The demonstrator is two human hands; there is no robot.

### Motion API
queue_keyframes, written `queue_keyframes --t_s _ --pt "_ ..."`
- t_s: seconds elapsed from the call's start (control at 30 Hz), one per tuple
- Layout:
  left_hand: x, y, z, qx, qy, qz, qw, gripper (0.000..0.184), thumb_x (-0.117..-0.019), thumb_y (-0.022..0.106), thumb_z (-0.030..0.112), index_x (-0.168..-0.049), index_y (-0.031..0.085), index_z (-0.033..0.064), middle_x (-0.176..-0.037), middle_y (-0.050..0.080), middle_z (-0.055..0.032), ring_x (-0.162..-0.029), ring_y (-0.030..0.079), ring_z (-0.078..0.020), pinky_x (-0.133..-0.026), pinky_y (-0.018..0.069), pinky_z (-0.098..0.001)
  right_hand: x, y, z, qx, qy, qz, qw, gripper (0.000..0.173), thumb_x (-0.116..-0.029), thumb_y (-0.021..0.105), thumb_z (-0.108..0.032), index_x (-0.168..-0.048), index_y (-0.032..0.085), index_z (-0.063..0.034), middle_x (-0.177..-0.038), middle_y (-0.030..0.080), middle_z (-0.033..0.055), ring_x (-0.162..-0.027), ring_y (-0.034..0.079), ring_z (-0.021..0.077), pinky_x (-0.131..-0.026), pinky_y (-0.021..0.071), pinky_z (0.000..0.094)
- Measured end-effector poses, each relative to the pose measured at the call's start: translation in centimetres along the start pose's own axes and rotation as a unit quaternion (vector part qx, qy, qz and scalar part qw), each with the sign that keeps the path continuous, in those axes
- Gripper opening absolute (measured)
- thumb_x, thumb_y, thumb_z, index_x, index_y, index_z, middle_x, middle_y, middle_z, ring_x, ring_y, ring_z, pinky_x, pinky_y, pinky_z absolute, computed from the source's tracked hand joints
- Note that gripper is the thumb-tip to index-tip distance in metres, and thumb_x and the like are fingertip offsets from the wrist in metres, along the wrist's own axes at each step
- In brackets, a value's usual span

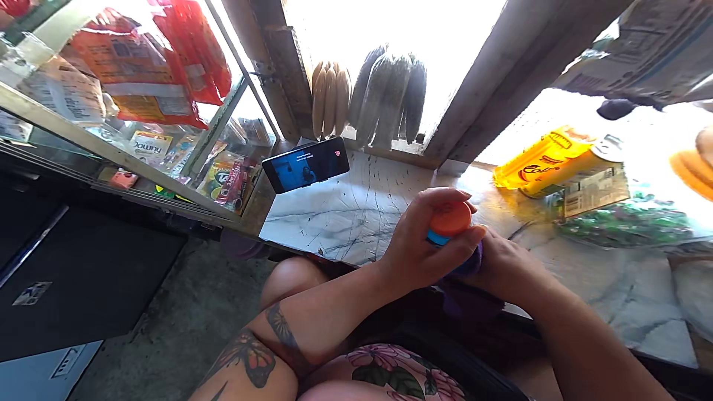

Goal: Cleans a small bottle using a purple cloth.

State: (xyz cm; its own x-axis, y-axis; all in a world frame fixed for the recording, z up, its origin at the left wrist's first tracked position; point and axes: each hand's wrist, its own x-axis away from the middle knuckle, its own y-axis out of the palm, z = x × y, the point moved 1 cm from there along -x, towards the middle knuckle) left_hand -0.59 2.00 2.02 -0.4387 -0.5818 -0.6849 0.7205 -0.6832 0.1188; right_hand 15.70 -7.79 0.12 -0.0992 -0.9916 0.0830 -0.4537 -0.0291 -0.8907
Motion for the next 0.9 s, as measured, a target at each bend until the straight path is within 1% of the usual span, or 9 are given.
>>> queue_keyframes --t_s 0.13,0.37,0.47,0.6,0.73,0.8,0.83,0.87,0.9 --pt "-0.1 -0.1 0.1 0.002 -0.006 0.003 1.0 0.036 -0.092 0.062 0.004 -0.125 0.049 -0.0005 -0.107 0.063 -0.013 -0.095 0.065 -0.0137 -0.084 0.0571 -0.0313 -0.1 0.6 -0.4 0.025 -0.021 0.046 0.998 0.076 -0.073 0.082 -0.049 -0.121 0.06 0.007 -0.113 0.067 0.0271 -0.1 0.068 0.0465 -0.078 0.0522 0.066" --pt "0.1 -0.1 0.0 0.011 -0.001 0.005 1.0 0.035 -0.0923 0.062 0.004 -0.125 0.049 -0.0008 -0.106 0.063 -0.0129 -0.095 0.065 -0.0134 -0.084 0.0566 -0.0308 0.1 0.7 -0.4 0.03 -0.049 0.098 0.994 0.071 -0.0713 0.08 -0.047 -0.115 0.064 0.0071 -0.104 0.07 0.0262 -0.089 0.07 0.0465 -0.069 0.0526 0.0656" --pt "0.2 0.0 0.1 0.015 0.0 0.004 1.0 0.035 -0.0916 0.062 0.003 -0.124 0.049 -0.0014 -0.107 0.063 -0.0135 -0.095 0.065 -0.0132 -0.085 0.0568 -0.0309 0.3 0.7 -0.6 0.019 -0.061 0.125 0.99 0.072 -0.0719 0.074 -0.053 -0.112 0.066 0.0063 -0.101 0.07 0.0249 -0.087 0.07 0.0448 -0.067 0.0525 0.0637" --pt "0.1 0.0 0.1 0.024 0.004 -0.015 1.0 0.035 -0.0918 0.064 0.005 -0.123 0.05 -0.0018 -0.106 0.064 -0.0138 -0.093 0.065 -0.0129 -0.083 0.0568 -0.0302 0.5 0.6 -0.6 -0.024 -0.065 0.154 0.986 0.07 -0.077 0.069 -0.053 -0.115 0.066 0.0061 -0.104 0.071 0.0243 -0.093 0.071 0.0416 -0.074 0.0537 0.0615" --pt "0.4 0.2 0.0 0.031 0.034 -0.057 0.997 0.033 -0.092 0.066 0.012 -0.119 0.054 -0.0019 -0.103 0.065 -0.0154 -0.098 0.066 -0.018 -0.087 0.0563 -0.0351 0.7 0.4 -0.7 -0.051 -0.087 0.174 0.98 0.058 -0.0818 0.065 -0.042 -0.113 0.067 0.0072 -0.103 0.072 0.0242 -0.094 0.071 0.0377 -0.078 0.0549 0.0548" --pt "0.4 0.2 0.0 0.055 0.043 -0.088 0.994 0.03 -0.0923 0.067 0.015 -0.114 0.055 -0.0017 -0.1 0.066 -0.0157 -0.099 0.067 -0.0198 -0.089 0.0558 -0.0369 0.8 0.2 -0.7 -0.07 -0.107 0.168 0.977 0.05 -0.0822 0.066 -0.035 -0.111 0.067 0.0066 -0.101 0.072 0.0222 -0.095 0.071 0.0326 -0.082 0.0561 0.0484" --pt "0.5 0.2 0.0 0.069 0.045 -0.104 0.991 0.03 -0.0935 0.067 0.019 -0.113 0.057 -0.0024 -0.099 0.067 -0.0161 -0.099 0.066 -0.0202 -0.091 0.0544 -0.0372 0.9 -0.3 -1.2 -0.085 -0.108 0.153 0.979 0.046 -0.0814 0.067 -0.031 -0.11 0.068 0.0062 -0.101 0.072 0.021 -0.097 0.071 0.029 -0.085 0.0561 0.0437" --pt "0.5 0.2 -0.1 0.082 0.049 -0.117 0.989 0.032 -0.0946 0.067 0.023 -0.111 0.059 -0.0028 -0.098 0.068 -0.0162 -0.1 0.066 -0.0204 -0.093 0.053 -0.0374 1.1 -1.4 -2.3 -0.11 -0.089 0.112 0.984 0.042 -0.0823 0.069 -0.024 -0.112 0.068 0.0065 -0.105 0.073 0.0201 -0.102 0.07 0.0253 -0.092 0.0538 0.0385" --pt "0.5 0.2 -0.1 0.091 0.052 -0.126 0.987 0.034 -0.0953 0.067 0.027 -0.109 0.06 -0.0026 -0.097 0.069 -0.0158 -0.101 0.066 -0.0199 -0.096 0.0512 -0.0371 1.3 -3.1 -4.1 -0.153 -0.051 0.048 0.986 0.037 -0.087 0.07 -0.013 -0.117 0.068 0.0087 -0.112 0.072 0.0208 -0.111 0.066 0.0223 -0.102 0.0472 0.0325"
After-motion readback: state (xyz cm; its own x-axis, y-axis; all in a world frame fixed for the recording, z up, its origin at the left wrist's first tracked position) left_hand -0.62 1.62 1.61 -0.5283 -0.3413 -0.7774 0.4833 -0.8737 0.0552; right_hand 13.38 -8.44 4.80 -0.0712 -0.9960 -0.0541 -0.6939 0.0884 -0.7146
